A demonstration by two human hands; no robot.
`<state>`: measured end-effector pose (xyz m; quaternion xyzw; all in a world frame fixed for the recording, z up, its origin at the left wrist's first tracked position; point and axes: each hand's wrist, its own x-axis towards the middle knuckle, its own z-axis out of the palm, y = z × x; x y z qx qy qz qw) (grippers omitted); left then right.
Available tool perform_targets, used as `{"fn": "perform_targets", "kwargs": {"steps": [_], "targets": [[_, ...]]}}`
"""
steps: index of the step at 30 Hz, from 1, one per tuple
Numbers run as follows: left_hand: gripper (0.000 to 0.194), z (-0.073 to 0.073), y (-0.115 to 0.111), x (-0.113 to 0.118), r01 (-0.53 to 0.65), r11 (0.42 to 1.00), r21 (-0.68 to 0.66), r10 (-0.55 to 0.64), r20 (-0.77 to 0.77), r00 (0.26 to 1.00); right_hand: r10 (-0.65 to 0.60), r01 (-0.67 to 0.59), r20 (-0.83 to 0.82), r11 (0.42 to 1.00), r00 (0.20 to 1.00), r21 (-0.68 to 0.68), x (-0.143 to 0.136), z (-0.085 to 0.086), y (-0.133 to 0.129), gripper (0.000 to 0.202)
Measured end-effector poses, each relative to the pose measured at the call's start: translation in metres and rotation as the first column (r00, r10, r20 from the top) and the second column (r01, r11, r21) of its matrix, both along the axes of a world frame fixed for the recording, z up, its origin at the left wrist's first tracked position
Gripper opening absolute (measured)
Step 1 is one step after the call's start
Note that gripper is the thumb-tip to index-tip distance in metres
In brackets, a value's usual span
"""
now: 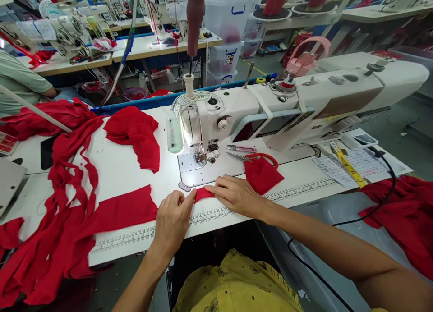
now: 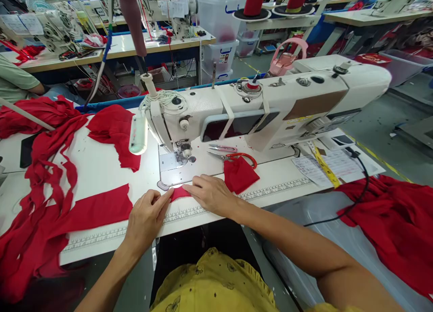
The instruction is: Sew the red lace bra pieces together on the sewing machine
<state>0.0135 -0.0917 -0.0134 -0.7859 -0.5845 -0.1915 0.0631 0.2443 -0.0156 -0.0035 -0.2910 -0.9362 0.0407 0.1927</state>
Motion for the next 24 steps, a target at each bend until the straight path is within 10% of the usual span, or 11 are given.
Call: {"fn": "perform_targets", "kwargs": {"steps": [10,17,24], "targets": [[0.03,0.002,-0.017,-0.009,0.068,0.996,-0.061,-0.048,0.276,0.96,0.048,-0.071,-0.171,0.989,0.984,-0.131,0.011,0.002,-0.001,0.028],[0.017,0.007,-0.019,-0.015,-0.015,0.993,-0.116,0.028,0.107,0.994,0.072,-0.074,-0.116,0.997,0.991,-0.016,0.034,0.004,-0.005,0.025],[0.011,0.018,-0.005,-0.033,-0.12,0.981,-0.15,0.121,0.001,0.993,0.097,-0.09,-0.104,0.993,0.99,0.073,0.0,0.004,-0.013,0.024]]}}
